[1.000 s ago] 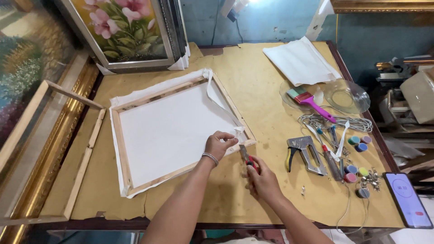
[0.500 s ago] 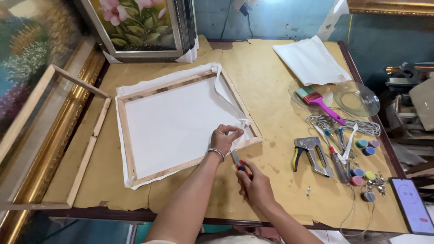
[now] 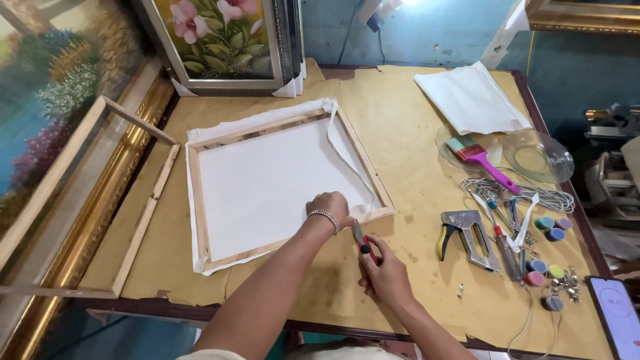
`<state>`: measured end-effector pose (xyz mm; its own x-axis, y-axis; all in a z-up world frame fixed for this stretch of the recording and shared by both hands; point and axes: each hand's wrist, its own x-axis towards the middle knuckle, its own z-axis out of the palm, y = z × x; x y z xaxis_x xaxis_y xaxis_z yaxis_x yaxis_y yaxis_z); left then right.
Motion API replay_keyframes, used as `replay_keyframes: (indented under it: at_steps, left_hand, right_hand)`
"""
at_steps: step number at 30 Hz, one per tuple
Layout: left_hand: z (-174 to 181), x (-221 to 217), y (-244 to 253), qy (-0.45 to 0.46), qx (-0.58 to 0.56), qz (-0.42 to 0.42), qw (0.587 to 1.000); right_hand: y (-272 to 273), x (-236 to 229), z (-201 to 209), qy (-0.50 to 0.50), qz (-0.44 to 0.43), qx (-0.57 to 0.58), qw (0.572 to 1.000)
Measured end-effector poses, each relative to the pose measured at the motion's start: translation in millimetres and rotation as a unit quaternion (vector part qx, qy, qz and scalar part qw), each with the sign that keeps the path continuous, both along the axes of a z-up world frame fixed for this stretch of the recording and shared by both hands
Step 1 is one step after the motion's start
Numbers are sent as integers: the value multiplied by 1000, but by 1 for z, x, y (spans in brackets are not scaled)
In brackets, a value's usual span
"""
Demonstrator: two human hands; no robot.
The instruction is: Trimming excess canvas from a wooden frame using a utility knife and preparing framing materials.
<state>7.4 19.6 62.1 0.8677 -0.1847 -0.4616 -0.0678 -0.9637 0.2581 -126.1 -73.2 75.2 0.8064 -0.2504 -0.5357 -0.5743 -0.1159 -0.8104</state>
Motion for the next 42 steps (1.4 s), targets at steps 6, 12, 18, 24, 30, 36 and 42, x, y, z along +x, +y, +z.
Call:
replay_keyframes:
  at_steps: [6,12,18,24,30,36,42]
  left_hand:
    - [-19,8,-26,-26,-7,-98,995]
    - [-21,33,-67,-64,-91,-41,993]
    - [-44,63,-72,-86,-185,59,977]
    - [-6,63,-55,-27,-200,99,974]
    - [-18,44,-39,-46,10,-10,999]
    - [-33,40,-36,-54,-29,26,998]
    - [-12,27,-37,-37,-60,52,996]
  right_hand:
    - [-4,3,6,3,-36,14,999]
    - [-28,25,-8,-41,-95,9,995]
    - [-24,15,-18,-27,-10,12,1000]
    - [-25,23,0,-8,-43,21,999]
    - [-32,33,-29,-13,-6,-30,999]
    - [-31,34,-19,-17,-9,-27,999]
    - [-31,35,-22,-17,-5,-11,1000]
